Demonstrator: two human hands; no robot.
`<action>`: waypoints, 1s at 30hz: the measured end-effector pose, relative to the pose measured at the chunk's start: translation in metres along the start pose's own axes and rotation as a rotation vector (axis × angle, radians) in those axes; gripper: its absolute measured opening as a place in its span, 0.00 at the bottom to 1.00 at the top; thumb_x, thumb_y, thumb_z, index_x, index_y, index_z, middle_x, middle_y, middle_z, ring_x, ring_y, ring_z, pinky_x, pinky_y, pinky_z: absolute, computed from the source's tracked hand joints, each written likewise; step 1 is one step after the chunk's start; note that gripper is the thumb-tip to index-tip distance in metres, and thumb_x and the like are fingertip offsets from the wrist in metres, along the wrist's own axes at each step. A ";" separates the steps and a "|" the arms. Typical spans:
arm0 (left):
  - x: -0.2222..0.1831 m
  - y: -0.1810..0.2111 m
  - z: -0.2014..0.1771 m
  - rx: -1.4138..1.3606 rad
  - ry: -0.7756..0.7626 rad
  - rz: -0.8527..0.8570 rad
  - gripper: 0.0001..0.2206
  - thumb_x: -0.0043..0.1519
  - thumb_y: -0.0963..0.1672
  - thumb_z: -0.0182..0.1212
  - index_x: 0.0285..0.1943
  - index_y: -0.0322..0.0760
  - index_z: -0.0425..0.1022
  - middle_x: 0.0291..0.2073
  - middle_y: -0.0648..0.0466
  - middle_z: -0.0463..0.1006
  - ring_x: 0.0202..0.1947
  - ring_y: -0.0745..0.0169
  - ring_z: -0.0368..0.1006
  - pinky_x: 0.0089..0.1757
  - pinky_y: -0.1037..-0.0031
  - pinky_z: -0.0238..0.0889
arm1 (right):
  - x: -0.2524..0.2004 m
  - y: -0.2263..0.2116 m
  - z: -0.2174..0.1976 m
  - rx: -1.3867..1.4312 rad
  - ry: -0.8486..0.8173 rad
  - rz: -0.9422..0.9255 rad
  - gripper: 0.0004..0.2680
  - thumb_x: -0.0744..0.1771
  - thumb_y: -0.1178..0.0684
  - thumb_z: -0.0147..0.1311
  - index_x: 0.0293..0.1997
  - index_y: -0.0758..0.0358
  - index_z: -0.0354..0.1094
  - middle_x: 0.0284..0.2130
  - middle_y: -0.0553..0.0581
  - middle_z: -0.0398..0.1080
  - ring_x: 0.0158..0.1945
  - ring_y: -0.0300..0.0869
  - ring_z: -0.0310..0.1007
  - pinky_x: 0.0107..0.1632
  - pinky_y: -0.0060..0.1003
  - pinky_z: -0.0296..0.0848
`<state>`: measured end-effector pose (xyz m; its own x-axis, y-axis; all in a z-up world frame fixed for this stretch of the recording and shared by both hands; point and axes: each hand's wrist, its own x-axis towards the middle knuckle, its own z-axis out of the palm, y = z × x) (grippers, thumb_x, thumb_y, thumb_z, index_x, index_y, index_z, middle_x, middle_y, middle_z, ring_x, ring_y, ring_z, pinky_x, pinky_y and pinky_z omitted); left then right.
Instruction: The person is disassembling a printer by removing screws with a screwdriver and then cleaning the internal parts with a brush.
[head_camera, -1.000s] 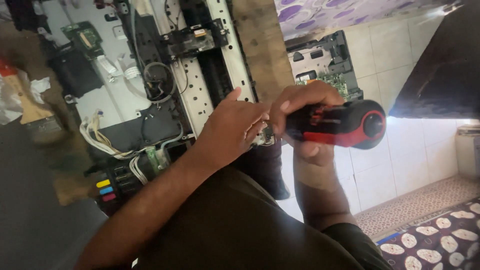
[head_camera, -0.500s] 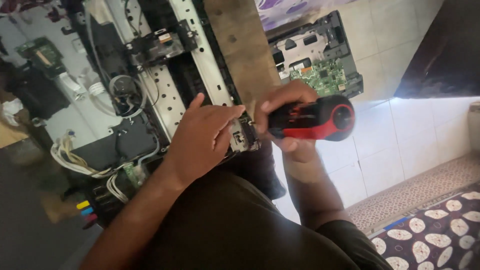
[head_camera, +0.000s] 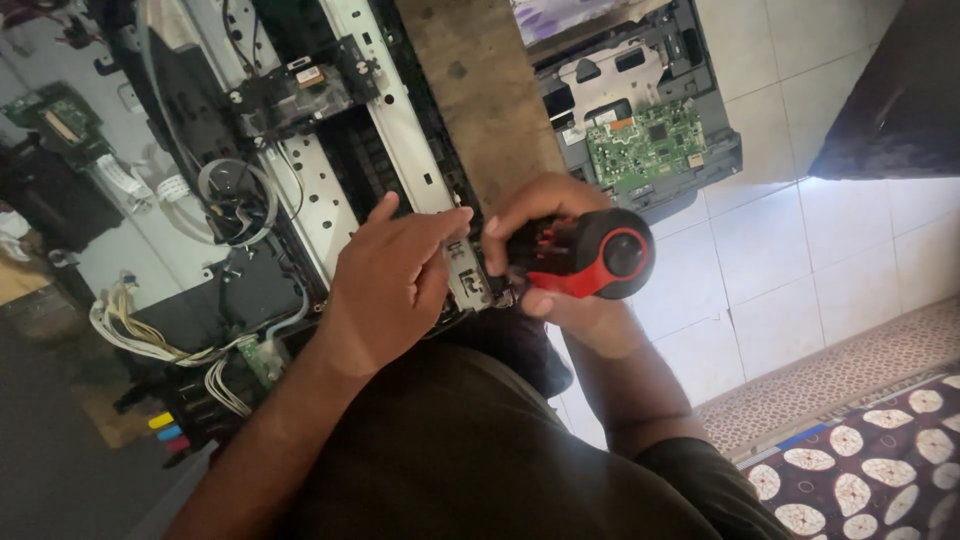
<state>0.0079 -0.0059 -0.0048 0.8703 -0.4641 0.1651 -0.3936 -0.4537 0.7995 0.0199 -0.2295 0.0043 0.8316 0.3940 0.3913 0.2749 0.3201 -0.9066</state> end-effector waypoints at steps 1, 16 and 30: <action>0.001 0.000 0.000 0.000 -0.001 0.001 0.16 0.65 0.37 0.57 0.62 0.39 0.78 0.45 0.44 0.84 0.45 0.40 0.81 0.63 0.35 0.51 | 0.002 0.000 0.002 -0.001 0.001 -0.001 0.22 0.62 0.46 0.69 0.49 0.78 0.67 0.29 0.63 0.75 0.29 0.42 0.71 0.39 0.34 0.76; 0.002 0.004 0.004 -0.034 0.057 0.000 0.16 0.64 0.37 0.59 0.61 0.39 0.78 0.42 0.45 0.85 0.46 0.39 0.81 0.64 0.41 0.52 | 0.002 -0.006 0.008 0.052 0.052 0.003 0.20 0.62 0.47 0.70 0.47 0.77 0.70 0.27 0.63 0.74 0.26 0.43 0.74 0.35 0.36 0.76; 0.003 0.004 0.002 -0.041 0.051 0.041 0.15 0.62 0.35 0.63 0.57 0.33 0.79 0.38 0.40 0.83 0.39 0.35 0.81 0.63 0.35 0.54 | 0.005 0.010 0.022 0.017 0.143 -0.071 0.17 0.63 0.47 0.69 0.45 0.72 0.73 0.23 0.58 0.74 0.24 0.38 0.71 0.34 0.33 0.74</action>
<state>0.0087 -0.0107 -0.0024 0.8680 -0.4416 0.2269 -0.4178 -0.4028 0.8143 0.0159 -0.2058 0.0006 0.8709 0.2431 0.4270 0.3288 0.3576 -0.8741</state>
